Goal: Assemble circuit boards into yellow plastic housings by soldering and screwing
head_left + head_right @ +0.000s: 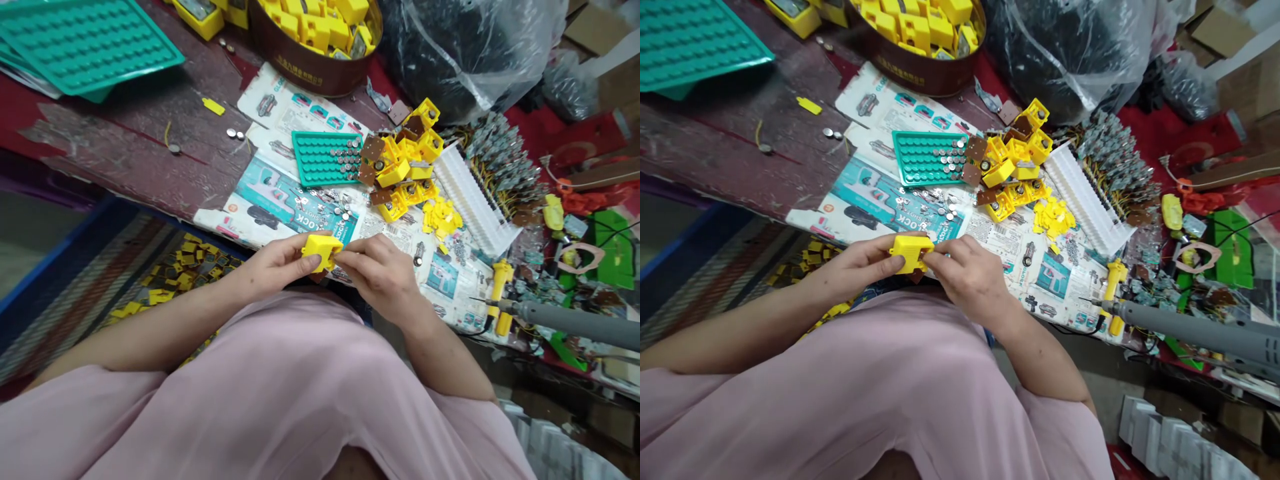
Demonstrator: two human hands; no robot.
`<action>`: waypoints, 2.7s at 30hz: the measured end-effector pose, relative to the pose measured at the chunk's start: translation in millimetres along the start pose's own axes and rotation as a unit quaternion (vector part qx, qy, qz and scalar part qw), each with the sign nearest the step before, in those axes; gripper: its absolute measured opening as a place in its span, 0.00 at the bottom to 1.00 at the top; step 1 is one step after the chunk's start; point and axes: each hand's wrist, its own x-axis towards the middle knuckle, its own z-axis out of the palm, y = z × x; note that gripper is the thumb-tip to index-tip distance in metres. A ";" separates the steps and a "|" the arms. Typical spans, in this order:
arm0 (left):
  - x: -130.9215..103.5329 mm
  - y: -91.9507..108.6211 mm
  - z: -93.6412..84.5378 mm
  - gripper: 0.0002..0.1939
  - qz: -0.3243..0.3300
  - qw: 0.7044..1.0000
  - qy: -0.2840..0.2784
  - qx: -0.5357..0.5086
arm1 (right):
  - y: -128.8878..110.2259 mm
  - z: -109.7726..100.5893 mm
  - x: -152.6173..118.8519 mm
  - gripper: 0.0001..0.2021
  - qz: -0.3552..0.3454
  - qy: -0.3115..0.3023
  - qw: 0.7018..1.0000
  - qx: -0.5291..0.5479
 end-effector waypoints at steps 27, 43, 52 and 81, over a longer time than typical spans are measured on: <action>17.6 -6.5 -10.7 0.23 -0.003 0.992 -0.021 -0.124 | 11.7 16.8 11.8 0.07 0.248 0.081 0.919 0.296; 8.9 -18.9 -3.4 0.33 0.014 1.000 -0.021 0.003 | 1.3 24.0 -9.6 0.06 0.011 0.090 0.996 0.001; 11.1 -10.1 -7.3 0.27 0.017 0.998 0.052 -0.021 | 56.1 36.2 28.8 0.08 0.259 -0.107 0.952 -0.121; 21.2 -14.6 8.2 0.31 0.013 0.995 -0.002 0.097 | -7.9 16.5 -18.8 0.12 0.086 0.001 0.984 -0.153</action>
